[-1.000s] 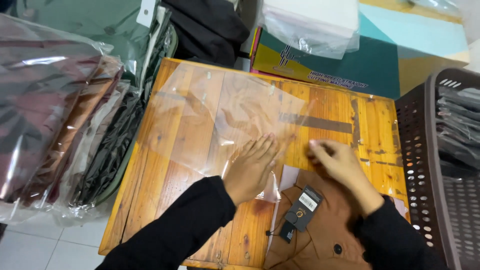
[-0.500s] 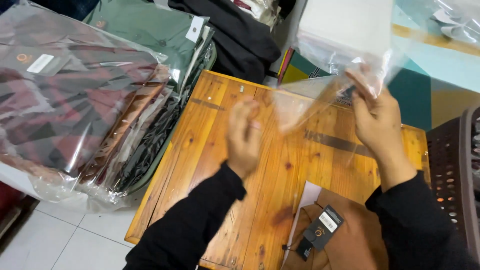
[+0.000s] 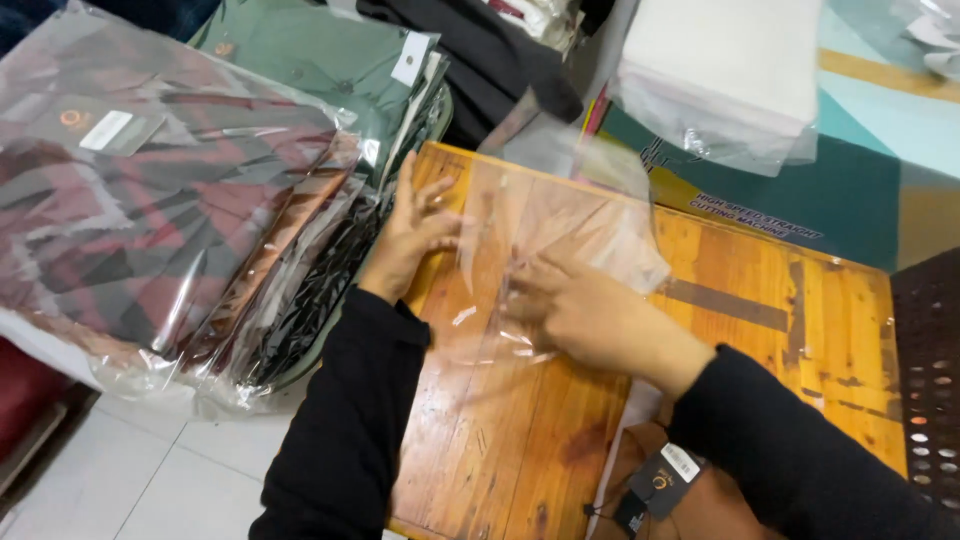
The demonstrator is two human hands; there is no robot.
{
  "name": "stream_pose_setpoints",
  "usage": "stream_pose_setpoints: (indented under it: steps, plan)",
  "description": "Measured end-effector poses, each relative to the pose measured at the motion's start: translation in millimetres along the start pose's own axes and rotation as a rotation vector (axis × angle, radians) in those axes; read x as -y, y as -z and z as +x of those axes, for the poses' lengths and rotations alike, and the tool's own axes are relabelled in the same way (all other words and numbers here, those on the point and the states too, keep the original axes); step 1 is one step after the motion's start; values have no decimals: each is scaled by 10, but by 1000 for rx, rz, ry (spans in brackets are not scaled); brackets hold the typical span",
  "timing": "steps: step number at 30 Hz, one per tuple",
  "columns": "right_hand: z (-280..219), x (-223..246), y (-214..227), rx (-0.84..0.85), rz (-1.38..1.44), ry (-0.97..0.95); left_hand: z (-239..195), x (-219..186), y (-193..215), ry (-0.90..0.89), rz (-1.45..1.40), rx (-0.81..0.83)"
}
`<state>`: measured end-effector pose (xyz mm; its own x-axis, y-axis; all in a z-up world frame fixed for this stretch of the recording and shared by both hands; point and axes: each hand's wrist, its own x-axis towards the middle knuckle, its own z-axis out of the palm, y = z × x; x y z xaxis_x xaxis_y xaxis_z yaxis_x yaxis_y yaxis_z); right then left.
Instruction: Folding garments and placing them into plastic bags for shipping at a packaging station.
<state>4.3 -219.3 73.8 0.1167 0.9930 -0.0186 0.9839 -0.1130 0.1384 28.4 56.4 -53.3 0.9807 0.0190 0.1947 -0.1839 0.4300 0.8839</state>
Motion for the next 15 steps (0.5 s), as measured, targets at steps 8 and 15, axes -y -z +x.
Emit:
stream_pose_setpoints:
  steps: [8,15]
  plan:
    - [-551,202,-588,-390,-253,-226,161,450,235,12,584,-505]
    - [-818,200,-813,-334,-145,-446,-160,-336,-338,74,1253,-185]
